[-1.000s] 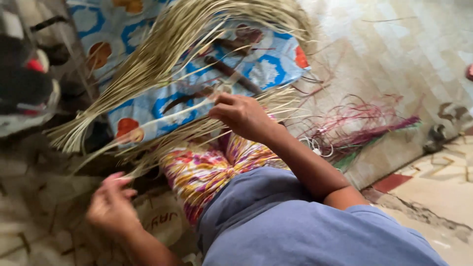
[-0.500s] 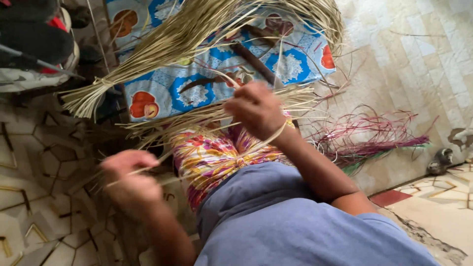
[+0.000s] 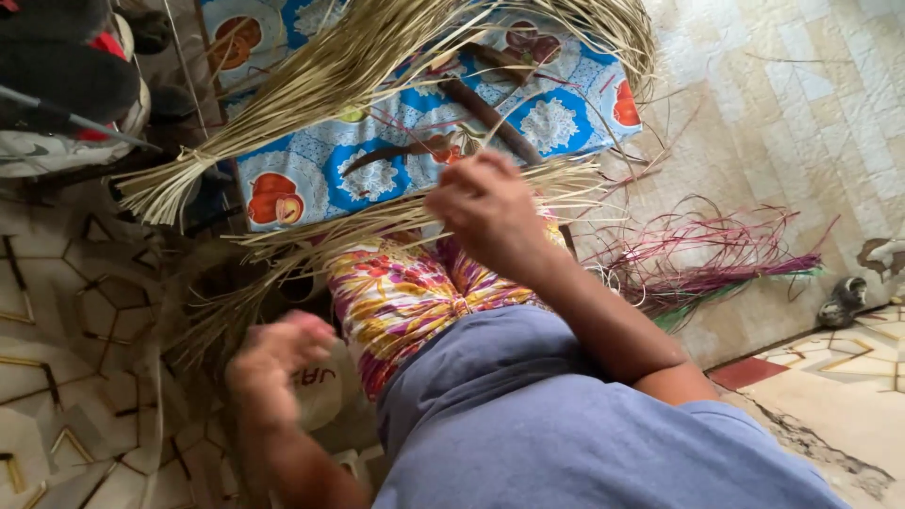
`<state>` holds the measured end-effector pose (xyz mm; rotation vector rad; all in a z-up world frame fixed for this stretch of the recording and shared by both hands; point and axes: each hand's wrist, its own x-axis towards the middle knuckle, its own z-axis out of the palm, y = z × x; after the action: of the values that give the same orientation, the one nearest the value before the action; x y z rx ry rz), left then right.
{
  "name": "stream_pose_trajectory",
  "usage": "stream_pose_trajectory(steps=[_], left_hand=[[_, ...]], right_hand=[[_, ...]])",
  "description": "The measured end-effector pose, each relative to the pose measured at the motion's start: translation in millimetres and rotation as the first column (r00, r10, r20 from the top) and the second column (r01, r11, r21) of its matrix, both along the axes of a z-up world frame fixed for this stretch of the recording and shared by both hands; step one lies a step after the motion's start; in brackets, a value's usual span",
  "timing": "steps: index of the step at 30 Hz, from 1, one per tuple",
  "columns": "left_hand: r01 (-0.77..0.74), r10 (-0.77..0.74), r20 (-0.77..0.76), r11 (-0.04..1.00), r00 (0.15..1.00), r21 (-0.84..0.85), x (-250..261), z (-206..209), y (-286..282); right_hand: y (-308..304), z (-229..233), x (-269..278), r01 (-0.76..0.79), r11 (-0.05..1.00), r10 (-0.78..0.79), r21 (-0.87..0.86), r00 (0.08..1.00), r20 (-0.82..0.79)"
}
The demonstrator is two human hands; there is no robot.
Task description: Assembling and trimming straw bundles to create a broom or similar structure.
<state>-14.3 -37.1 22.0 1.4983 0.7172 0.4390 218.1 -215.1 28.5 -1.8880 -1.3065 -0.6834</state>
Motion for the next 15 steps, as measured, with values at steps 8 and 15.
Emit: stream_pose_trajectory(steps=[8, 15], left_hand=[[0.077, -0.152, 0.053, 0.736, 0.987, 0.672, 65.4, 15.2, -65.2], [0.116, -0.108, -0.041, 0.903, 0.993, 0.413, 49.9, 22.2, -55.2]], right_hand=[[19.4, 24.5, -38.6, -0.177, 0.956, 0.186, -0.235, 0.983, 0.014], [-21.3, -9.3, 44.9, 0.208, 0.891, -0.038, -0.404, 0.920, 0.390]])
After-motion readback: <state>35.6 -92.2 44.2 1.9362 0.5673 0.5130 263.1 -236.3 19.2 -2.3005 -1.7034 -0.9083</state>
